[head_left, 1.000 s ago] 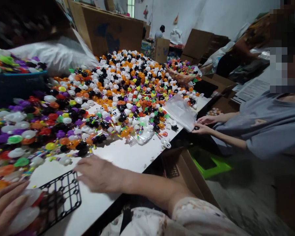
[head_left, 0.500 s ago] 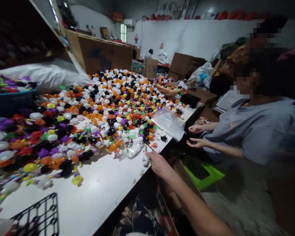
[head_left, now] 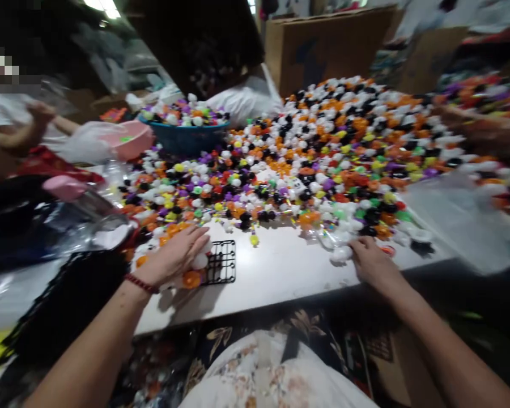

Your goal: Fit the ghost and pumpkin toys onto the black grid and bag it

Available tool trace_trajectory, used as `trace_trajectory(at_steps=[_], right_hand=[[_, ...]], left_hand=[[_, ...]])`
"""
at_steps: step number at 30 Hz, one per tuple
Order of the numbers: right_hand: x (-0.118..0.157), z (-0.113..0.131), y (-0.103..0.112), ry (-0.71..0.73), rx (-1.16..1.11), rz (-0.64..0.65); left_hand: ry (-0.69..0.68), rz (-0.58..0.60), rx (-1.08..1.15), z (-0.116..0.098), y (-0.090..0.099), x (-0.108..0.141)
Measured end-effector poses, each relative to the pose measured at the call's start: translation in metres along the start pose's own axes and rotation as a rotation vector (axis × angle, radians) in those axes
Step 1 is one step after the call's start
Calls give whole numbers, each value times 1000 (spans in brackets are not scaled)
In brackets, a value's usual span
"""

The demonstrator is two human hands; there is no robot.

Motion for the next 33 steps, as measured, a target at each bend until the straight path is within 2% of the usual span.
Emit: trace_trajectory(at_steps=[4, 7, 10, 12, 15, 17, 20, 23, 28, 33], right_hand=[[5, -3, 2, 117, -16, 19], [7, 25, 21, 88, -173, 37], [-9, 78, 35, -44, -505, 86], [-33, 122, 34, -67, -842, 152], [-84, 191, 13, -94, -1331, 283], [-121, 232, -8, -100, -1510, 320], [-166, 280, -39, -28, -1540, 357], [-189, 308, -60, 64, -1447, 411], [-189, 321, -68, 118, -1385, 445], [-186, 324, -62, 206, -1279, 385]], left_hand=[[-80, 2, -15, -7, 2, 1], [-87, 18, 6, -9, 6, 4], [-92, 61, 19, -11, 11, 3], [-58, 84, 22, -13, 13, 0], [-13, 94, 23, -17, 14, -3], [-20, 87, 25, -18, 14, -5], [-34, 91, 52, -18, 13, -6], [-23, 102, 74, -16, 13, -6], [-5, 100, 61, -15, 13, -4], [33, 119, 87, -16, 14, -4]])
Point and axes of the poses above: each hand's wrist, its own x-axis away from the middle knuckle, its own y-axis out of the back of the hand, z = x × y, the point moved 1 cm from there along -x, towards the middle knuckle, and after that the axes turned 7 degrees about y, right-handed, at the moved point
